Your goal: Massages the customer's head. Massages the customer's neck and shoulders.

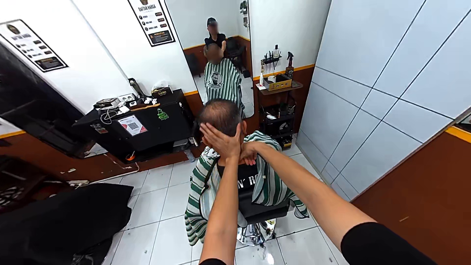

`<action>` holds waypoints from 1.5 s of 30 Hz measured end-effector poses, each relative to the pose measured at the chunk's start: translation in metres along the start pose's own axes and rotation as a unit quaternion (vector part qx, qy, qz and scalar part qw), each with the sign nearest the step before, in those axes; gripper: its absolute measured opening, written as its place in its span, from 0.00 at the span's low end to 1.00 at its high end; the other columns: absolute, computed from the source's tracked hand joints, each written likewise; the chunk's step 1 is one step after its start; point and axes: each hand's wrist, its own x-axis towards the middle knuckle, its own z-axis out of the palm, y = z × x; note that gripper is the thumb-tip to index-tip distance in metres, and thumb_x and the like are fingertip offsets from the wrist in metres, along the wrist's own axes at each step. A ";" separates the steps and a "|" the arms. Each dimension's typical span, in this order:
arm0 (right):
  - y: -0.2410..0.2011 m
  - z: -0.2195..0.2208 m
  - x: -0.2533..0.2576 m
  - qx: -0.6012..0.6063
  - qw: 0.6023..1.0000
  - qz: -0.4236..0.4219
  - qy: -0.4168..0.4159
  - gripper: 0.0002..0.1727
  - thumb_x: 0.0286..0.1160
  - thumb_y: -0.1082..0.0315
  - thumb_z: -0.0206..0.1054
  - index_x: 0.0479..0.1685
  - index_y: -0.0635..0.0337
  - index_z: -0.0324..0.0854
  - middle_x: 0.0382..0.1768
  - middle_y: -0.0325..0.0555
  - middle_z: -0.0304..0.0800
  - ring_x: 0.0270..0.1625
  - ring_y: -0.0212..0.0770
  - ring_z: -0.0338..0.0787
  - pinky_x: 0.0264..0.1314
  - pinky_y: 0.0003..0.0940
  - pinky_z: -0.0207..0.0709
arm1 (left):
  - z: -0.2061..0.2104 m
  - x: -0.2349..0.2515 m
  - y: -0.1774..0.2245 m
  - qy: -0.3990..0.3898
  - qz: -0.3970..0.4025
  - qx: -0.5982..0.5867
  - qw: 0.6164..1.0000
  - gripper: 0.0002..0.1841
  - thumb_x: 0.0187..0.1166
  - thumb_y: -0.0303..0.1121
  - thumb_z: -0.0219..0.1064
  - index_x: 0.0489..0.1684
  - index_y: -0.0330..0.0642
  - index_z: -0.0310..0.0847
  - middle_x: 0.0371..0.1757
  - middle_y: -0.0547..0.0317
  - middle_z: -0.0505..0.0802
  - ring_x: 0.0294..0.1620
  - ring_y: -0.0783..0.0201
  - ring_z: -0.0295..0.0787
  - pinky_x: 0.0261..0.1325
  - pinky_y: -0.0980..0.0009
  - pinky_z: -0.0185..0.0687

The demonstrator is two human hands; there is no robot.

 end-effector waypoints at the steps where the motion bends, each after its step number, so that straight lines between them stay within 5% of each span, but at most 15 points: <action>1: 0.001 0.001 -0.002 -0.002 1.000 0.002 0.006 0.26 0.84 0.45 0.63 0.48 0.64 0.84 0.23 0.43 0.86 0.20 0.35 0.83 0.29 0.34 0.79 | 0.008 -0.011 -0.004 0.017 0.005 -0.017 1.000 0.73 0.53 0.80 0.67 0.89 0.21 0.47 0.91 0.28 0.57 0.93 0.36 0.49 0.93 0.43 0.35; 4: 0.003 0.009 -0.011 0.004 1.000 -0.017 0.020 0.22 0.81 0.51 0.69 0.49 0.66 0.84 0.22 0.44 0.86 0.18 0.35 0.81 0.27 0.33 0.78 | 0.011 -0.036 -0.010 0.020 -0.010 -0.072 0.997 0.76 0.50 0.72 0.76 0.87 0.12 0.39 0.88 0.16 0.53 0.92 0.29 0.46 0.95 0.51 0.37; 8: 0.015 0.015 -0.027 -0.045 0.995 -0.083 0.041 0.19 0.79 0.58 0.73 0.51 0.69 0.85 0.30 0.49 0.88 0.26 0.38 0.85 0.35 0.37 0.81 | 0.003 -0.061 -0.014 -0.025 -0.044 -0.091 0.995 0.72 0.63 0.68 0.72 0.90 0.18 0.28 0.93 0.25 0.44 0.96 0.42 0.44 0.94 0.59 0.48; 12: 0.031 0.021 -0.039 0.053 0.974 -0.077 0.207 0.15 0.77 0.62 0.71 0.45 0.67 0.91 0.34 0.56 0.94 0.35 0.52 0.93 0.48 0.57 0.86 | -0.010 -0.079 -0.012 -0.108 -0.079 -0.035 0.990 0.60 0.77 0.62 0.63 0.93 0.25 0.27 0.95 0.34 0.50 0.94 0.48 0.54 0.86 0.46 0.57; 15: 0.016 0.031 -0.052 0.123 0.898 -0.044 0.421 0.18 0.78 0.56 0.64 0.47 0.61 0.91 0.41 0.59 0.94 0.49 0.62 0.93 0.52 0.68 0.78 | -0.015 -0.089 -0.015 -0.137 -0.072 -0.023 0.988 0.50 0.84 0.56 0.58 0.92 0.23 0.37 0.92 0.31 0.56 0.92 0.41 0.56 0.89 0.44 0.51; 17: 0.000 0.043 -0.036 0.125 0.786 -0.095 0.598 0.19 0.82 0.57 0.59 0.45 0.61 0.91 0.41 0.55 0.95 0.49 0.57 0.93 0.50 0.58 0.81 | -0.022 -0.095 -0.018 -0.155 -0.058 -0.023 0.986 0.45 0.87 0.52 0.55 0.91 0.21 0.42 0.91 0.29 0.59 0.92 0.40 0.56 0.92 0.47 0.45; 18: -0.010 0.044 -0.026 0.126 0.734 -0.138 0.653 0.20 0.84 0.57 0.59 0.54 0.64 0.90 0.50 0.58 0.93 0.57 0.58 0.90 0.59 0.53 0.81 | -0.022 -0.098 -0.021 -0.143 -0.052 -0.029 0.988 0.43 0.86 0.49 0.56 0.90 0.20 0.46 0.90 0.29 0.62 0.91 0.40 0.58 0.91 0.47 0.45; 21: -0.047 0.039 -0.007 0.124 0.663 -0.211 0.707 0.49 0.75 0.41 0.67 0.84 0.74 0.64 0.82 0.73 0.67 0.86 0.68 0.64 0.89 0.53 0.60 | -0.034 -0.105 -0.033 -0.168 -0.013 -0.057 0.984 0.37 0.82 0.37 0.56 0.87 0.19 0.54 0.89 0.28 0.63 0.92 0.39 0.57 0.92 0.44 0.42; 24: -0.076 0.043 0.017 0.127 0.617 -0.179 0.756 0.75 0.49 0.26 0.77 0.88 0.81 0.51 0.88 0.77 0.51 0.92 0.69 0.52 0.95 0.55 0.42 | -0.050 -0.113 -0.050 -0.243 0.038 -0.049 0.968 0.37 0.86 0.41 0.52 0.87 0.19 0.53 0.90 0.25 0.59 0.93 0.35 0.51 0.93 0.41 0.35; 27: -0.079 0.063 0.035 0.162 0.586 -0.165 0.777 0.82 0.40 0.27 0.82 0.87 0.85 0.44 0.89 0.78 0.48 0.93 0.66 0.50 0.97 0.51 0.43 | -0.056 -0.120 -0.067 -0.274 0.057 -0.029 0.959 0.42 0.88 0.51 0.54 0.89 0.21 0.50 0.91 0.28 0.57 0.94 0.38 0.48 0.95 0.46 0.34; 32: -0.066 0.093 0.050 0.203 0.618 -0.162 0.742 0.73 0.50 0.44 0.86 0.89 0.84 0.42 0.89 0.76 0.49 0.94 0.60 0.54 0.96 0.43 0.50 | -0.064 -0.126 -0.084 -0.268 0.088 -0.044 0.958 0.45 0.83 0.53 0.63 0.86 0.18 0.57 0.88 0.24 0.64 0.91 0.34 0.56 0.94 0.47 0.44; 35: -0.062 0.104 0.049 0.221 0.651 -0.140 0.713 0.62 0.59 0.50 0.84 0.88 0.80 0.51 0.88 0.70 0.59 0.91 0.55 0.63 0.93 0.40 0.55 | -0.069 -0.126 -0.090 -0.286 0.062 -0.122 0.949 0.33 0.88 0.35 0.50 0.85 0.16 0.55 0.88 0.23 0.63 0.92 0.35 0.55 0.95 0.50 0.41; 37: -0.060 0.110 0.049 0.234 0.654 -0.133 0.707 0.56 0.59 0.51 0.84 0.85 0.78 0.61 0.84 0.67 0.68 0.88 0.54 0.70 0.91 0.41 0.61 | -0.073 -0.125 -0.089 -0.290 0.061 -0.131 0.946 0.31 0.88 0.33 0.46 0.84 0.14 0.56 0.87 0.21 0.64 0.91 0.34 0.56 0.95 0.50 0.41; 43: -0.049 0.126 0.036 0.168 0.680 -0.090 0.708 0.43 0.62 0.47 0.80 0.72 0.72 0.80 0.74 0.60 0.84 0.79 0.56 0.82 0.87 0.61 0.61 | -0.091 -0.111 -0.095 -0.358 0.079 -0.167 0.915 0.43 0.77 0.39 0.63 0.87 0.16 0.51 0.88 0.20 0.59 0.93 0.33 0.51 0.95 0.46 0.38; 45: -0.039 0.133 0.031 0.139 0.699 -0.095 0.695 0.40 0.68 0.46 0.76 0.71 0.72 0.81 0.73 0.60 0.84 0.80 0.56 0.81 0.88 0.65 0.56 | -0.099 -0.098 -0.098 -0.376 0.038 -0.210 0.902 0.46 0.68 0.27 0.67 0.90 0.22 0.47 0.89 0.25 0.62 0.91 0.37 0.59 0.92 0.49 0.53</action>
